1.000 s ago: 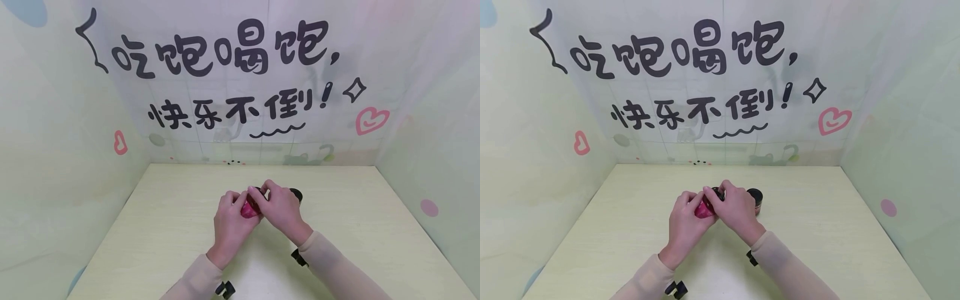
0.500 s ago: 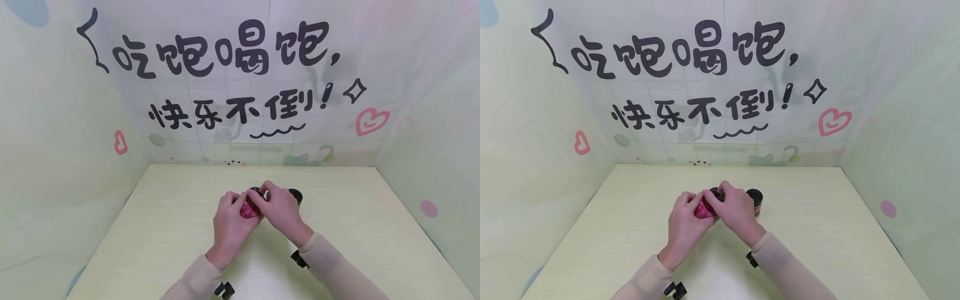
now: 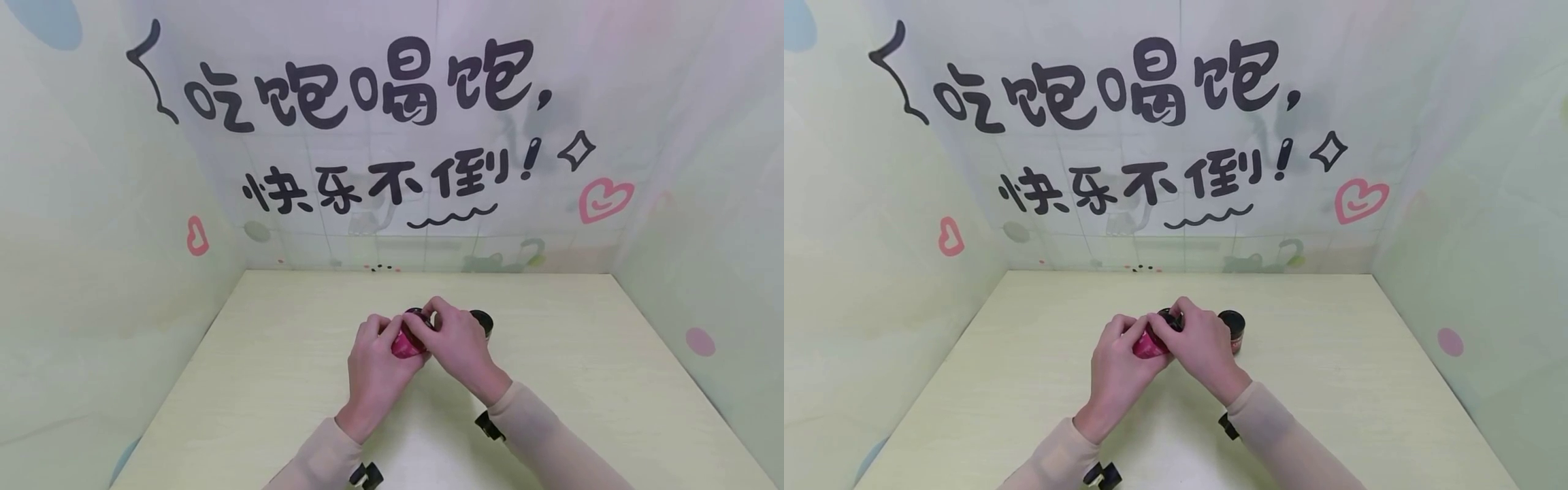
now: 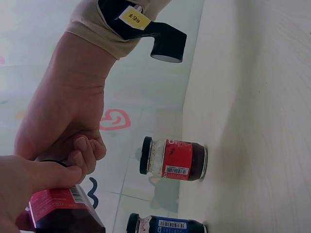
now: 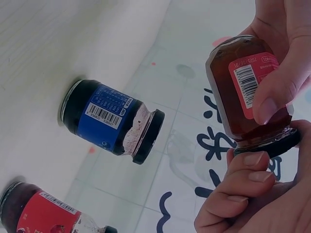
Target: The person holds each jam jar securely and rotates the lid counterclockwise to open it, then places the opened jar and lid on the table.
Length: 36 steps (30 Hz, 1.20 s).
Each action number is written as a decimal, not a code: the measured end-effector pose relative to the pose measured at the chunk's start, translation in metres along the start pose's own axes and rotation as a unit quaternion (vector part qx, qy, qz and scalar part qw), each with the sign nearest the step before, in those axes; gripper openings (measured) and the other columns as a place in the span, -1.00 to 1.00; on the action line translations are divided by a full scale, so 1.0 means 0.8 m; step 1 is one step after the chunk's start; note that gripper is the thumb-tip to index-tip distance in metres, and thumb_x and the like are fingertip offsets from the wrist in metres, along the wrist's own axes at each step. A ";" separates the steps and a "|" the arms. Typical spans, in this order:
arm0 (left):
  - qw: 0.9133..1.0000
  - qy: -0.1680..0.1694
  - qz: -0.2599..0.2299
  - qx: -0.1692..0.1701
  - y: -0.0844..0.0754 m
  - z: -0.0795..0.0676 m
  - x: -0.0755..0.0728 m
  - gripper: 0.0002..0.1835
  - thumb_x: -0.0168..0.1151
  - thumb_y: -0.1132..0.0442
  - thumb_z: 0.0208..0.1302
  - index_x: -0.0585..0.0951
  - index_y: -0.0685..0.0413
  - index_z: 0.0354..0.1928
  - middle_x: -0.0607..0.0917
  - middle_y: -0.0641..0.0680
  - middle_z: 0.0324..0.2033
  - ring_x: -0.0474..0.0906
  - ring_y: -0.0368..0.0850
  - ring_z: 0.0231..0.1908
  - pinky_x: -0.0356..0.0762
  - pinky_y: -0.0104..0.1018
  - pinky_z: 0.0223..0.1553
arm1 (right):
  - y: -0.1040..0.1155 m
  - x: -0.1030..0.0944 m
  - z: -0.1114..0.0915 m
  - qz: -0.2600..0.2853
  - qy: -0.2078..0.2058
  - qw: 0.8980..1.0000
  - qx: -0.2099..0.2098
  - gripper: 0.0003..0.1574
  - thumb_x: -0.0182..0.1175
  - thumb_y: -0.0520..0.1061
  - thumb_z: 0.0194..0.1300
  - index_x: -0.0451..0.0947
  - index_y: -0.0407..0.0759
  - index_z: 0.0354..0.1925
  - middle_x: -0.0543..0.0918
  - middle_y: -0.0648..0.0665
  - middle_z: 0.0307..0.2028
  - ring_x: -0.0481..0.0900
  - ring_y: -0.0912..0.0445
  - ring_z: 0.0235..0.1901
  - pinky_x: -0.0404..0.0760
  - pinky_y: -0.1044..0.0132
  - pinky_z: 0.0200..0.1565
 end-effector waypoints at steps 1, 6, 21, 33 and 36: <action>1.000 0.000 0.001 0.000 0.000 0.000 0.000 -0.48 0.67 0.03 -0.13 0.74 -0.04 -0.06 0.51 0.00 -0.27 0.47 -0.08 -0.23 0.67 -0.19 -0.39 | 0.000 0.000 0.000 0.000 0.000 1.000 -0.001 -0.38 0.07 0.59 0.25 0.51 0.13 -0.33 0.42 0.04 -0.71 0.36 0.10 -0.70 0.30 0.19 -0.63; 1.000 0.001 0.003 -0.003 0.001 -0.001 0.001 -0.49 0.67 0.03 -0.13 0.74 -0.05 -0.08 0.51 -0.01 -0.27 0.47 -0.08 -0.23 0.66 -0.19 -0.40 | -0.001 0.001 -0.002 0.003 -0.003 1.000 -0.009 -0.41 0.08 0.57 0.26 0.52 0.15 -0.32 0.41 0.05 -0.72 0.35 0.10 -0.71 0.30 0.19 -0.63; 1.000 0.004 -0.005 -0.011 0.001 -0.001 0.003 -0.49 0.67 0.02 -0.14 0.75 -0.03 -0.08 0.51 -0.02 -0.27 0.47 -0.09 -0.23 0.66 -0.19 -0.39 | -0.005 0.001 -0.002 0.014 -0.005 1.000 -0.012 -0.39 0.09 0.60 0.24 0.54 0.16 -0.27 0.41 0.04 -0.71 0.36 0.10 -0.71 0.31 0.19 -0.62; 1.000 0.005 -0.004 -0.011 0.000 -0.002 0.003 -0.50 0.66 0.01 -0.12 0.75 -0.03 -0.08 0.52 -0.02 -0.27 0.48 -0.10 -0.23 0.65 -0.21 -0.39 | -0.007 0.000 -0.001 0.003 0.009 0.999 -0.033 -0.34 -0.04 0.63 0.28 0.53 0.17 -0.24 0.39 0.05 -0.73 0.33 0.12 -0.74 0.29 0.22 -0.66; 1.000 0.010 -0.004 -0.011 0.000 -0.002 0.004 -0.49 0.66 0.02 -0.11 0.75 -0.03 -0.06 0.52 -0.03 -0.26 0.47 -0.11 -0.22 0.66 -0.21 -0.38 | -0.006 -0.002 -0.002 -0.009 0.012 0.999 -0.044 -0.35 -0.10 0.60 0.34 0.53 0.16 -0.26 0.38 0.06 -0.74 0.33 0.12 -0.73 0.29 0.21 -0.65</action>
Point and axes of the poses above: each hand's wrist, its own z-axis towards the middle knuckle, its own x-axis out of the palm, y = z × x, the point moved 5 cm from there along z, towards the middle knuckle
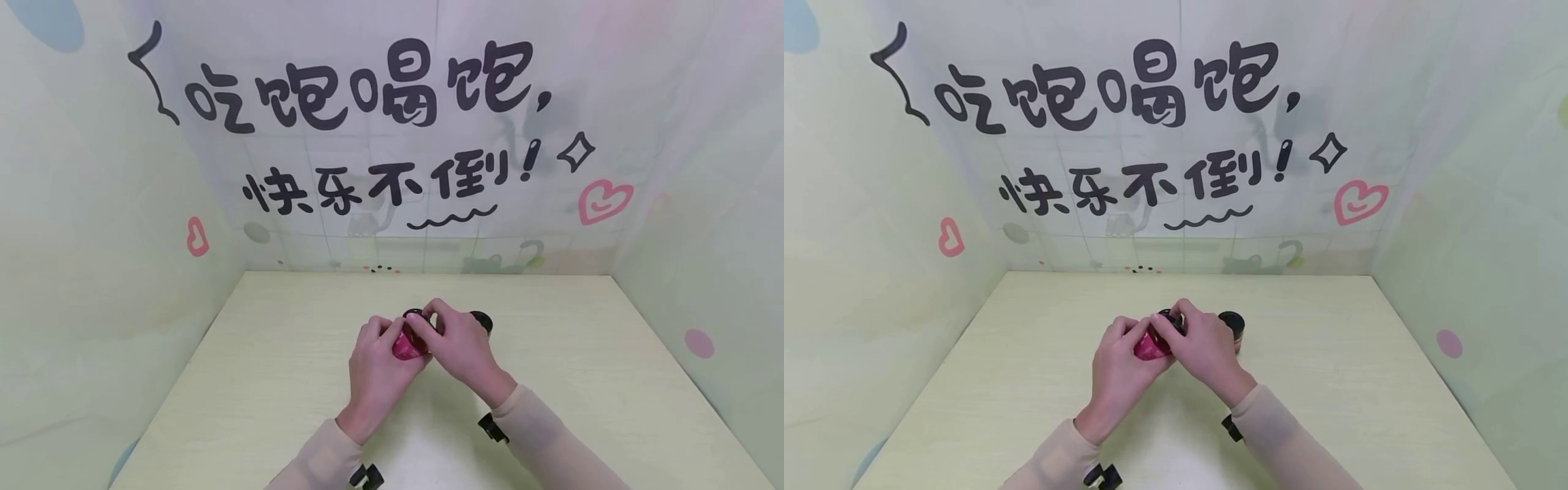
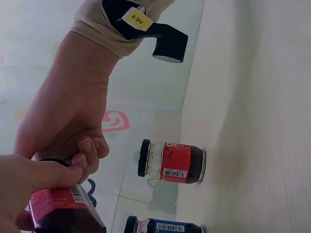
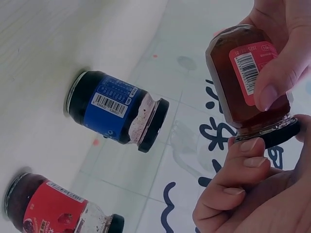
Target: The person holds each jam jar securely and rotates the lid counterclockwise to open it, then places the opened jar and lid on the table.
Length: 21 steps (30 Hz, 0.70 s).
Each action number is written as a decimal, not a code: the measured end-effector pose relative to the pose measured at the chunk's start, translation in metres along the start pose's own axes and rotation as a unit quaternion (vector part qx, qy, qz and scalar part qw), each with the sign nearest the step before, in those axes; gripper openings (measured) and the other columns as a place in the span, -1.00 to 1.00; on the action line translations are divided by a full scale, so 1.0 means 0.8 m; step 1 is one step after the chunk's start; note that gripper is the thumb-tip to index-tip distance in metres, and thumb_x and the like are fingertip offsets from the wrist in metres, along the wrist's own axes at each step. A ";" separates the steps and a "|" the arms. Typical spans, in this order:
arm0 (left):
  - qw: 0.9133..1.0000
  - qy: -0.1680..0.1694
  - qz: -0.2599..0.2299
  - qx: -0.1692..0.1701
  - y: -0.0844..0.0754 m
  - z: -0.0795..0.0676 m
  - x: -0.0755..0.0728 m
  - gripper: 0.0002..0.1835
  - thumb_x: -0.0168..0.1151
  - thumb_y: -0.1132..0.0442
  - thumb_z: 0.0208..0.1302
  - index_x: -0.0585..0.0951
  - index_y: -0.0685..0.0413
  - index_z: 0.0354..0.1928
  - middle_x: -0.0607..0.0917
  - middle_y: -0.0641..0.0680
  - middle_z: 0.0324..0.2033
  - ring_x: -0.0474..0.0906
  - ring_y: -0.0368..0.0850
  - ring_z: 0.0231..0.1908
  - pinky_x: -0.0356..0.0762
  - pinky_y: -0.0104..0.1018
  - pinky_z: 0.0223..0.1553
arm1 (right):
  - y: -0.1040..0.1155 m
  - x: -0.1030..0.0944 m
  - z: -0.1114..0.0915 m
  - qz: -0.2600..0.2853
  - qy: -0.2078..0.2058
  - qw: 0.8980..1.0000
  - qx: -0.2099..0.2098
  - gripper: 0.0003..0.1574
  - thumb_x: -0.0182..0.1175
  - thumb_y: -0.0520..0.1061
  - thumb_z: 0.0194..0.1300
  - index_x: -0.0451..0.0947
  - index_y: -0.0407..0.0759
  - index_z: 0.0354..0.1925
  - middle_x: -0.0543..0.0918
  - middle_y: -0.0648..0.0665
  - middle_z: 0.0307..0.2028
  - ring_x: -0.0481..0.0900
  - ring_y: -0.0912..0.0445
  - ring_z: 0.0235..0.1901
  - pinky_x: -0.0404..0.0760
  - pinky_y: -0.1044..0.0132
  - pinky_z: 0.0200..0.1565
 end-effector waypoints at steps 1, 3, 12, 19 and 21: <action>1.000 0.001 0.000 0.001 0.000 0.000 0.000 -0.48 0.66 0.02 -0.12 0.74 -0.03 -0.05 0.52 -0.03 -0.25 0.47 -0.11 -0.21 0.66 -0.22 -0.38 | 0.001 -0.001 0.000 -0.002 -0.001 1.000 -0.004 -0.36 -0.12 0.59 0.36 0.54 0.17 -0.27 0.39 0.07 -0.73 0.34 0.12 -0.72 0.30 0.21 -0.64; 1.000 0.001 0.002 0.003 -0.001 0.001 0.000 -0.48 0.67 0.04 -0.13 0.74 -0.02 -0.06 0.52 -0.02 -0.25 0.47 -0.11 -0.21 0.66 -0.21 -0.38 | 0.001 -0.003 0.001 -0.006 -0.004 1.000 -0.008 -0.37 -0.16 0.56 0.40 0.54 0.18 -0.29 0.41 0.08 -0.72 0.37 0.12 -0.70 0.32 0.19 -0.63; 1.000 -0.007 0.020 0.018 -0.007 0.000 -0.002 -0.43 0.67 0.03 -0.15 0.73 0.00 -0.02 0.53 -0.01 -0.25 0.48 -0.08 -0.19 0.67 -0.16 -0.41 | 0.001 -0.007 0.002 -0.027 0.009 0.999 0.037 -0.19 -0.26 0.66 0.32 0.52 0.11 -0.45 0.42 0.04 -0.74 0.38 0.08 -0.70 0.32 0.18 -0.64; 0.999 -0.012 0.026 0.023 -0.009 -0.001 -0.003 -0.44 0.68 0.05 -0.19 0.73 -0.02 -0.05 0.52 -0.01 -0.26 0.48 -0.07 -0.19 0.66 -0.14 -0.45 | 0.001 -0.007 0.002 -0.015 0.011 0.998 0.054 -0.27 -0.04 0.60 0.31 0.53 0.07 -0.49 0.45 0.02 -0.71 0.39 0.07 -0.68 0.34 0.19 -0.62; 0.999 -0.013 0.026 0.024 -0.009 -0.001 -0.003 -0.46 0.68 0.06 -0.19 0.73 -0.02 -0.08 0.52 -0.01 -0.26 0.48 -0.07 -0.19 0.66 -0.14 -0.46 | 0.001 -0.006 0.002 -0.007 0.017 0.998 0.058 -0.31 0.02 0.57 0.31 0.54 0.07 -0.49 0.45 0.02 -0.72 0.38 0.07 -0.69 0.33 0.19 -0.63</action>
Point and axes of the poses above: each hand's wrist, its own z-axis towards the middle knuckle, its own x-axis out of the palm, y = z × x, the point moved 5 cm from there along z, towards the middle knuckle
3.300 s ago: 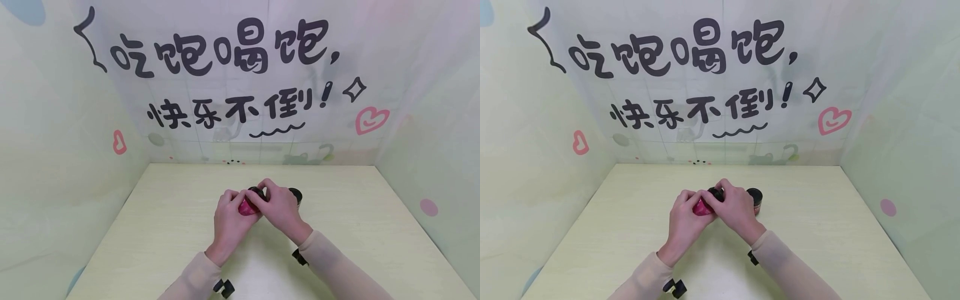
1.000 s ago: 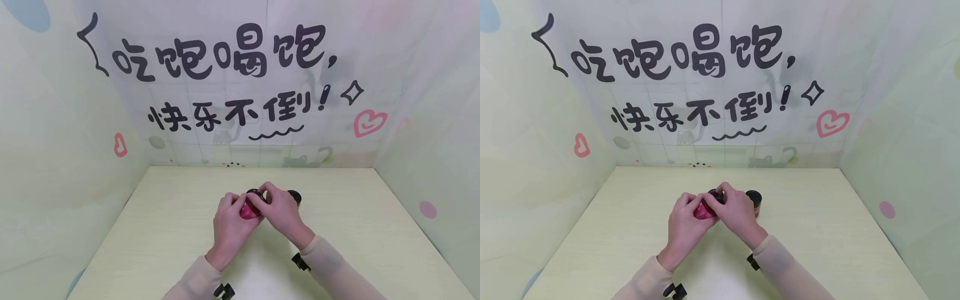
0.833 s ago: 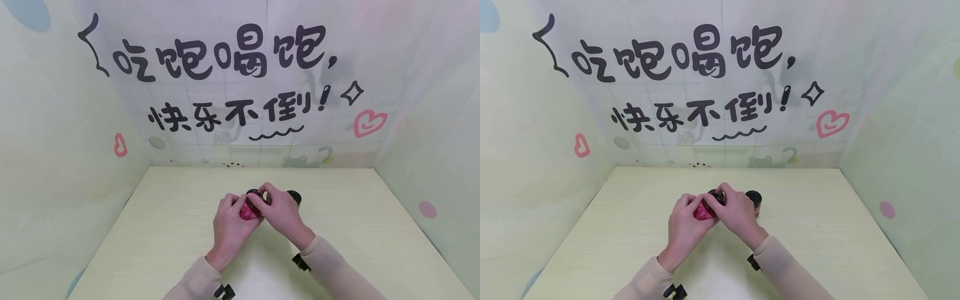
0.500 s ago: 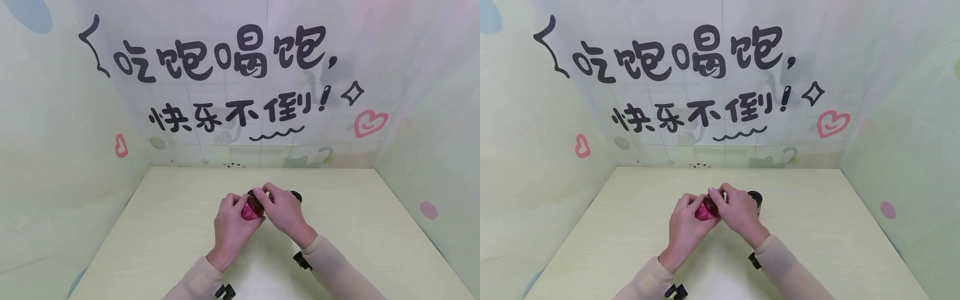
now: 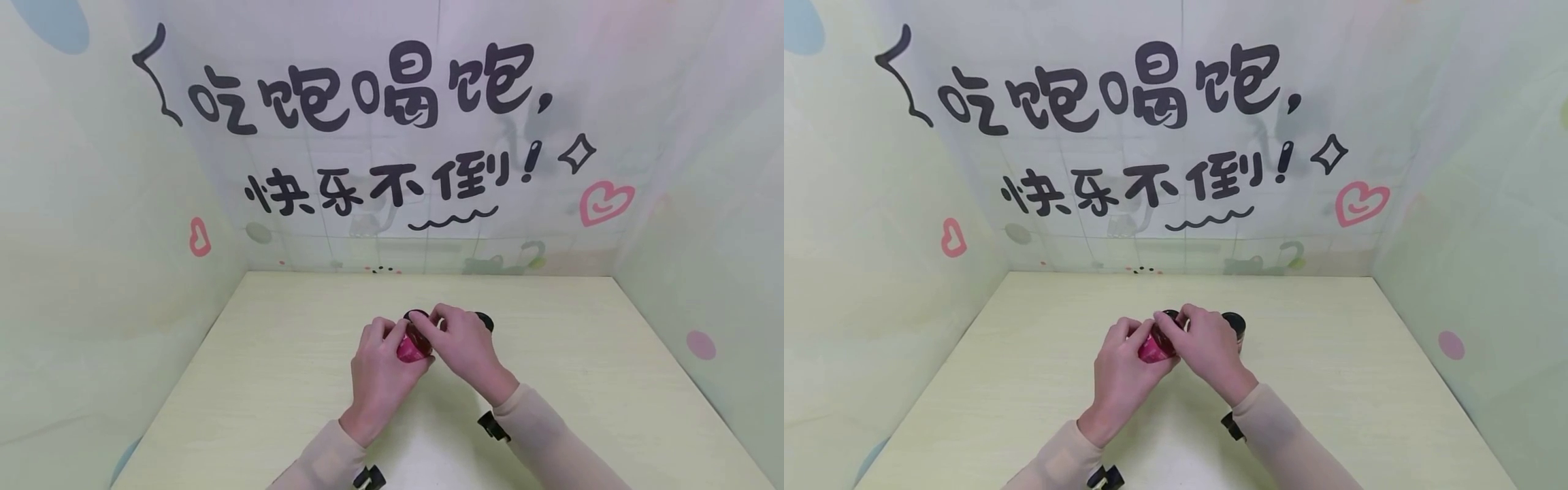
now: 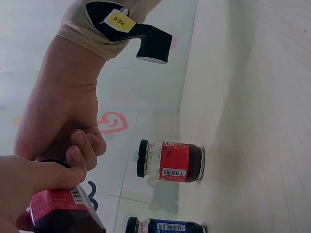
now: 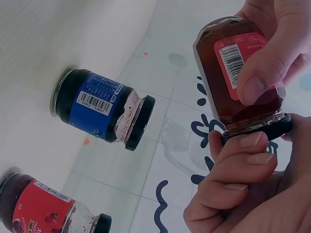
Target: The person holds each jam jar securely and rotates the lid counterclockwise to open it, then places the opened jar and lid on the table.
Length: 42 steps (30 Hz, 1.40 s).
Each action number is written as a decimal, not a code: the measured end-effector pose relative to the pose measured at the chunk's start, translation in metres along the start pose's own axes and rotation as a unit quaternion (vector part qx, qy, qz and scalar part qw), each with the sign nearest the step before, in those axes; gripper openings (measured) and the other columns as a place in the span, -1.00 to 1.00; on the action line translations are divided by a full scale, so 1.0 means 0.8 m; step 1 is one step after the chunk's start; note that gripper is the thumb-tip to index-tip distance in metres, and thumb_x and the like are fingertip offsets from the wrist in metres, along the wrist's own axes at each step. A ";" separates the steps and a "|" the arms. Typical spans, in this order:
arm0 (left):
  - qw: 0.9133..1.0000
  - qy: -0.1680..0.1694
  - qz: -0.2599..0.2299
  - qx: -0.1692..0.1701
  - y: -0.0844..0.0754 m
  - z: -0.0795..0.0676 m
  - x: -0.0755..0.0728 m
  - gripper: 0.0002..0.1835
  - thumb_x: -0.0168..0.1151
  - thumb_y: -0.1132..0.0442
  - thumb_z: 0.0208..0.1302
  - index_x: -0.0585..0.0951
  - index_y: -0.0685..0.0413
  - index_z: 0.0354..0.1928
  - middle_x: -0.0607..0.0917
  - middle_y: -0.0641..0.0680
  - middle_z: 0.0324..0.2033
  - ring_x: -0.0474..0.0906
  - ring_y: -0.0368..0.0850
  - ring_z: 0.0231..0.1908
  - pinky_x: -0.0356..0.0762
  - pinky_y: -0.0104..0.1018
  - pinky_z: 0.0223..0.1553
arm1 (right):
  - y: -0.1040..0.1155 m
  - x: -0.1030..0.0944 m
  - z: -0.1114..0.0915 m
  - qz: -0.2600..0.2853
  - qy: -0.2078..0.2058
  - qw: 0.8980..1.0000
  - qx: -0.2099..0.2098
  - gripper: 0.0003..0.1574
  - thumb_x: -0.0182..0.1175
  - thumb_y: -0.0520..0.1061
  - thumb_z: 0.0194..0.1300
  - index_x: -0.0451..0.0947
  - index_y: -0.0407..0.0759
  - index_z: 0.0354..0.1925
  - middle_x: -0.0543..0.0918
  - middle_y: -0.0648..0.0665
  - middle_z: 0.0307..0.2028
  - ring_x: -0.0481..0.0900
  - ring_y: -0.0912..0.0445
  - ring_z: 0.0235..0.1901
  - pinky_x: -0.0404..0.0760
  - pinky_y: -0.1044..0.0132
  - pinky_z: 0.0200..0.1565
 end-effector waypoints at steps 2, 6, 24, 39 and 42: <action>1.000 0.000 0.000 0.001 0.000 -0.001 0.000 -0.48 0.68 0.07 -0.20 0.72 -0.02 -0.10 0.52 -0.01 -0.27 0.47 -0.07 -0.20 0.66 -0.15 -0.47 | 0.000 0.000 0.000 0.008 0.007 1.000 0.003 -0.33 0.05 0.56 0.31 0.54 0.07 -0.49 0.45 0.01 -0.72 0.37 0.07 -0.69 0.33 0.20 -0.63; 1.000 0.003 -0.001 -0.003 0.001 -0.001 -0.001 -0.48 0.68 0.07 -0.19 0.72 -0.03 -0.10 0.52 -0.02 -0.27 0.47 -0.08 -0.19 0.65 -0.14 -0.48 | 0.000 0.001 0.000 0.017 0.015 1.000 0.004 -0.34 0.05 0.56 0.30 0.55 0.08 -0.48 0.45 0.01 -0.72 0.36 0.08 -0.70 0.32 0.20 -0.63; 1.000 0.000 -0.011 -0.002 0.000 -0.002 -0.002 -0.50 0.69 0.09 -0.20 0.72 -0.07 -0.13 0.50 -0.03 -0.30 0.46 -0.11 -0.23 0.65 -0.18 -0.47 | -0.003 0.003 -0.001 0.034 0.026 0.999 -0.005 -0.41 0.05 0.54 0.32 0.57 0.14 -0.40 0.46 0.02 -0.70 0.37 0.08 -0.69 0.34 0.19 -0.60; 1.000 0.005 -0.011 -0.008 0.002 -0.004 0.000 -0.49 0.70 0.07 -0.22 0.72 -0.08 -0.12 0.50 -0.04 -0.31 0.45 -0.11 -0.24 0.65 -0.18 -0.47 | -0.006 0.006 -0.002 0.035 0.030 0.999 -0.022 -0.61 0.12 0.39 0.38 0.59 0.20 -0.32 0.42 0.03 -0.70 0.33 0.11 -0.71 0.32 0.21 -0.61; 1.000 0.007 -0.010 -0.010 0.003 -0.004 0.000 -0.49 0.69 0.06 -0.21 0.72 -0.08 -0.12 0.50 -0.05 -0.31 0.45 -0.12 -0.23 0.65 -0.19 -0.46 | -0.005 0.006 -0.002 0.031 0.030 0.999 -0.027 -0.65 0.12 0.36 0.39 0.59 0.21 -0.32 0.41 0.03 -0.70 0.33 0.11 -0.71 0.32 0.20 -0.61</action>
Point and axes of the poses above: each hand's wrist, its own z-axis towards the middle knuckle, its own x-axis out of the palm, y = z × x, the point moved 5 cm from there along z, towards the middle knuckle
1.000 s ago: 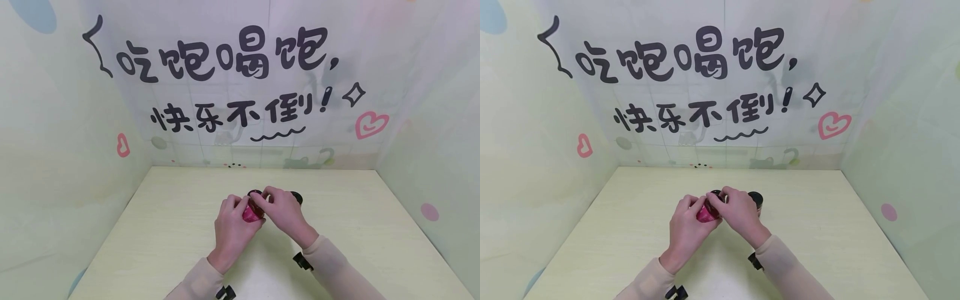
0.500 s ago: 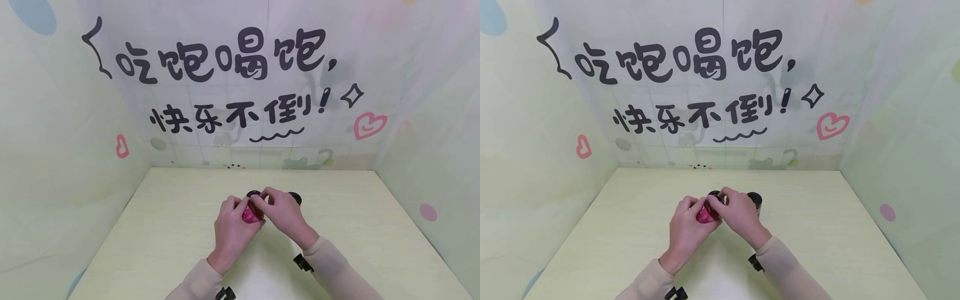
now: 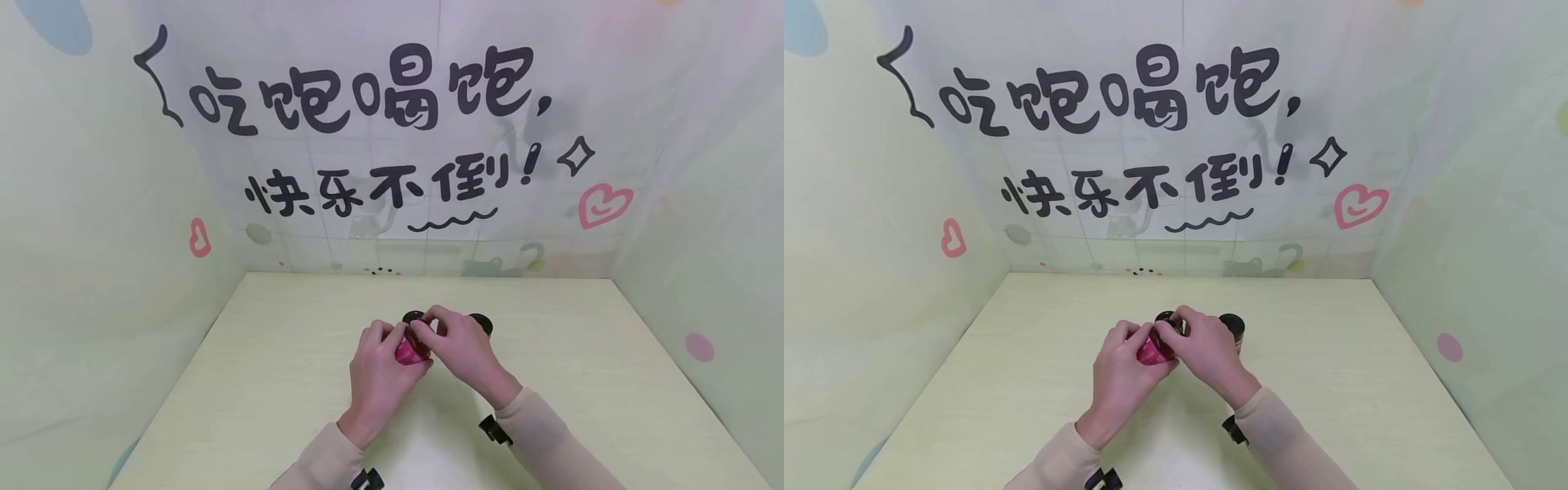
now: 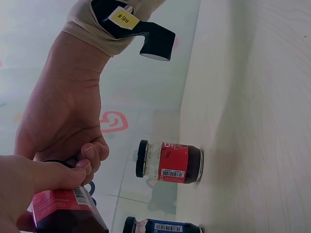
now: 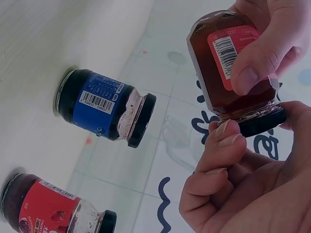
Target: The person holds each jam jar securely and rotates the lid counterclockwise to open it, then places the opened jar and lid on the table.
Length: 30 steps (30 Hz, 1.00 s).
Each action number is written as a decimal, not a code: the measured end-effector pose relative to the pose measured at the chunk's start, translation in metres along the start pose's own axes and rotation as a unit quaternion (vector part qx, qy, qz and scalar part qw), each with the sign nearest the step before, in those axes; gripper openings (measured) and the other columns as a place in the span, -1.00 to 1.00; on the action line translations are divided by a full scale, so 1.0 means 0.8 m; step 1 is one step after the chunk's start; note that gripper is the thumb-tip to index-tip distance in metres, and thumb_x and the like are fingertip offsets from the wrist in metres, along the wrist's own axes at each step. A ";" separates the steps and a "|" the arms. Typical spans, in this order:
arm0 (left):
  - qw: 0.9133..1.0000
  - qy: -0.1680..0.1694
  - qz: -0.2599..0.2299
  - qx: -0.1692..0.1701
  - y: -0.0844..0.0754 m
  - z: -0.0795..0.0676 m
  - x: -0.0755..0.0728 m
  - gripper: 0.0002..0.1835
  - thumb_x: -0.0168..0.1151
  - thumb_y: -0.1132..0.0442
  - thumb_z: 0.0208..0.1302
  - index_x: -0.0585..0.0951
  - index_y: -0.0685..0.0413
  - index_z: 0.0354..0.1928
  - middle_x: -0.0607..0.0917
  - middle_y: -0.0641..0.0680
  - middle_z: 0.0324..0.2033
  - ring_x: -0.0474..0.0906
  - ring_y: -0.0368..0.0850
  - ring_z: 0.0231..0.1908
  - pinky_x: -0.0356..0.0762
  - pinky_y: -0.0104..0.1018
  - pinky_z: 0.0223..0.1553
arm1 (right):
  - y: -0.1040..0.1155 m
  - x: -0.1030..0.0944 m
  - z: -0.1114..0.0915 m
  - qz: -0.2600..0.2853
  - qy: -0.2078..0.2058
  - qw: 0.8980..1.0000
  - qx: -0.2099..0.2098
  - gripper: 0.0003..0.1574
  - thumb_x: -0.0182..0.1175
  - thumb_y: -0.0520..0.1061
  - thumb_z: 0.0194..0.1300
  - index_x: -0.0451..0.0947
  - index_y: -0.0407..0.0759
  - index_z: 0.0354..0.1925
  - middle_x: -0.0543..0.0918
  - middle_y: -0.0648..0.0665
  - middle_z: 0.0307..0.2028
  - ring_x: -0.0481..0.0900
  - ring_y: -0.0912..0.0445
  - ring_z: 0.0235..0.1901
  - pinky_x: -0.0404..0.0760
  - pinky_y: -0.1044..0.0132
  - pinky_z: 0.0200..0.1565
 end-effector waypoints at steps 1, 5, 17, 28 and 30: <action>1.000 0.001 0.000 0.000 0.000 0.000 0.000 -0.48 0.70 0.06 -0.21 0.72 -0.08 -0.12 0.50 -0.05 -0.30 0.45 -0.12 -0.23 0.65 -0.19 -0.46 | 0.000 0.000 0.000 -0.001 0.000 1.000 -0.002 -0.66 0.12 0.35 0.40 0.59 0.21 -0.31 0.41 0.03 -0.70 0.33 0.11 -0.71 0.32 0.21 -0.61; 1.000 0.003 0.000 -0.001 0.001 0.000 0.001 -0.48 0.69 0.06 -0.21 0.73 -0.08 -0.11 0.50 -0.04 -0.30 0.45 -0.11 -0.23 0.64 -0.19 -0.45 | 0.000 0.000 0.000 -0.003 0.002 1.000 -0.005 -0.67 0.12 0.35 0.40 0.59 0.23 -0.30 0.41 0.03 -0.70 0.33 0.11 -0.71 0.31 0.21 -0.61; 1.000 0.012 -0.002 -0.009 0.003 -0.003 0.004 -0.46 0.68 0.05 -0.17 0.73 -0.02 -0.06 0.51 -0.02 -0.26 0.46 -0.10 -0.21 0.66 -0.17 -0.42 | 0.001 -0.002 -0.002 -0.020 0.009 1.000 -0.017 -0.38 -0.07 0.57 0.36 0.61 0.20 -0.21 0.44 0.08 -0.71 0.38 0.13 -0.70 0.36 0.21 -0.59; 1.000 0.014 -0.003 -0.003 0.000 -0.004 0.007 -0.40 0.70 0.03 -0.18 0.72 0.02 -0.02 0.50 -0.01 -0.26 0.46 -0.10 -0.20 0.66 -0.19 -0.43 | -0.004 -0.006 -0.002 -0.024 -0.001 0.999 0.026 -0.19 -0.22 0.67 0.31 0.57 0.09 -0.33 0.52 0.07 -0.70 0.49 0.12 -0.67 0.42 0.17 -0.59; 1.000 0.014 -0.002 -0.001 -0.001 -0.004 0.007 -0.41 0.70 0.03 -0.17 0.72 0.01 -0.02 0.50 -0.01 -0.26 0.46 -0.10 -0.20 0.66 -0.19 -0.42 | -0.005 -0.006 -0.002 -0.020 -0.003 0.999 0.031 -0.21 -0.16 0.64 0.32 0.55 0.07 -0.38 0.52 0.06 -0.71 0.49 0.11 -0.68 0.43 0.18 -0.60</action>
Point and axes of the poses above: each hand's wrist, its own z-axis towards the middle knuckle, its own x-axis out of the palm, y = z × x, the point moved 5 cm from there along z, towards the middle knuckle
